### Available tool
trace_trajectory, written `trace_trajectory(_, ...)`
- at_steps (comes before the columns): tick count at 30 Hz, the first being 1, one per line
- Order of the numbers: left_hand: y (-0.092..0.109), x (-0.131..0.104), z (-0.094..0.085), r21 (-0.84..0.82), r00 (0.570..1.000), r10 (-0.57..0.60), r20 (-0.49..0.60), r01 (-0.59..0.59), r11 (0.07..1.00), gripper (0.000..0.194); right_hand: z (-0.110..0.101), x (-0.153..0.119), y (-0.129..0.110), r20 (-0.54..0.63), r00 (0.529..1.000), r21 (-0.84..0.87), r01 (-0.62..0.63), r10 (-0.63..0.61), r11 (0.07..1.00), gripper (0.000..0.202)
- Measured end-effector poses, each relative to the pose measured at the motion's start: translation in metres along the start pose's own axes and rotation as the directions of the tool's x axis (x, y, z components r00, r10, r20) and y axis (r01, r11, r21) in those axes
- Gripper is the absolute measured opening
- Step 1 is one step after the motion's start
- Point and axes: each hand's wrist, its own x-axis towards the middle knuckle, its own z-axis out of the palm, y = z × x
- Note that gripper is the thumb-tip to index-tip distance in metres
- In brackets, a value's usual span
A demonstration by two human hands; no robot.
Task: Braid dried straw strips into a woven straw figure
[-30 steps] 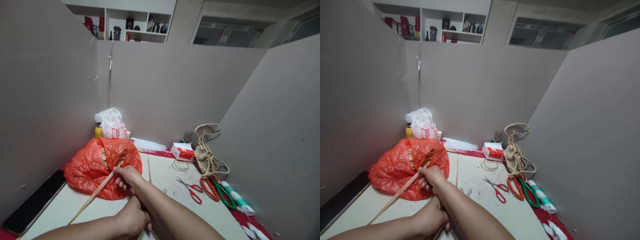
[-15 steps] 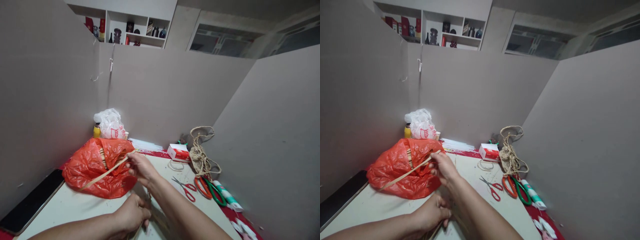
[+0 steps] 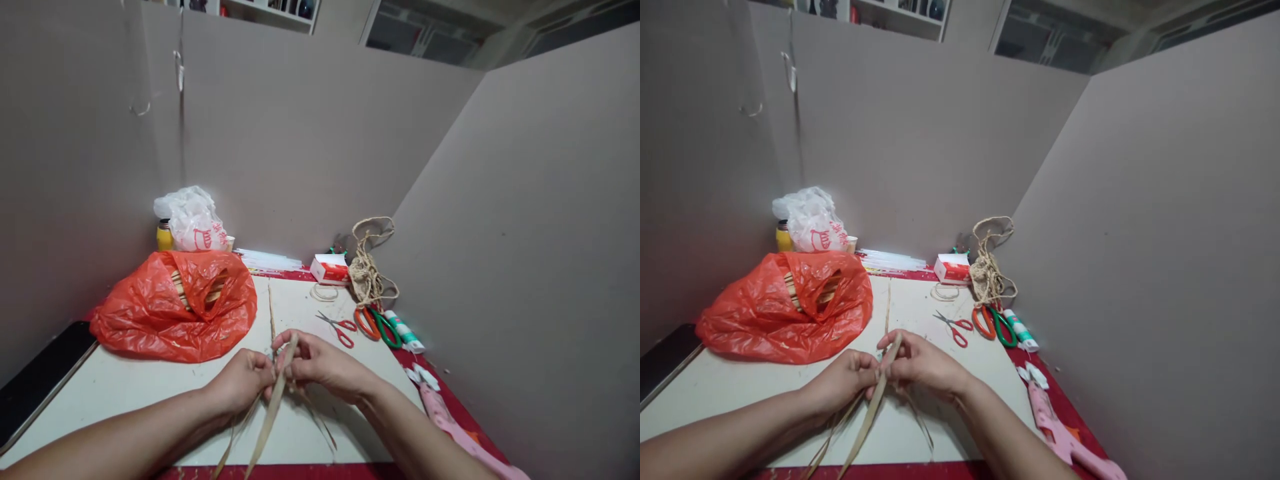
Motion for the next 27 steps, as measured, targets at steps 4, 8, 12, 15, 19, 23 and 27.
trace_trajectory(4, -0.001, -0.001, 0.0, 0.034, 1.0, 0.0, -0.011, 0.0, 0.999, 0.029, 0.007, 0.01, 0.022, -0.117, 0.99, 0.062, 0.083, -0.075, 0.995, 0.036)
trace_trajectory(8, -0.003, 0.0, -0.001, 0.072, 1.0, 0.023, -0.021, -0.021, 0.997, 0.022, 0.005, 0.009, 0.026, -0.222, 0.973, 0.021, 0.076, -0.069, 0.997, 0.028)
trace_trajectory(12, 0.0, -0.002, 0.001, 0.086, 1.0, 0.006, -0.025, -0.004, 0.996, 0.024, 0.003, 0.0, 0.022, -0.246, 0.969, -0.008, -0.001, -0.001, 1.0, 0.025)
trace_trajectory(15, 0.001, -0.001, 0.002, 0.068, 1.0, -0.006, -0.028, 0.008, 0.998, 0.025, 0.007, -0.007, 0.021, -0.205, 0.978, -0.005, -0.025, 0.024, 1.0, 0.017)
trace_trajectory(19, -0.006, 0.002, 0.001, 0.083, 1.0, 0.017, -0.025, -0.014, 0.996, 0.024, 0.013, -0.01, 0.026, -0.213, 0.977, -0.022, -0.006, 0.001, 1.0, 0.016)
trace_trajectory(23, -0.012, 0.006, -0.002, 0.126, 0.999, 0.038, -0.018, -0.036, 0.991, 0.023, 0.014, -0.004, 0.035, -0.313, 0.95, -0.037, -0.016, 0.004, 0.999, 0.014)
trace_trajectory(27, -0.013, 0.007, -0.002, 0.128, 0.999, 0.034, -0.028, -0.03, 0.991, 0.028, 0.012, 0.0, 0.039, -0.348, 0.937, -0.035, -0.042, 0.028, 0.998, 0.017)
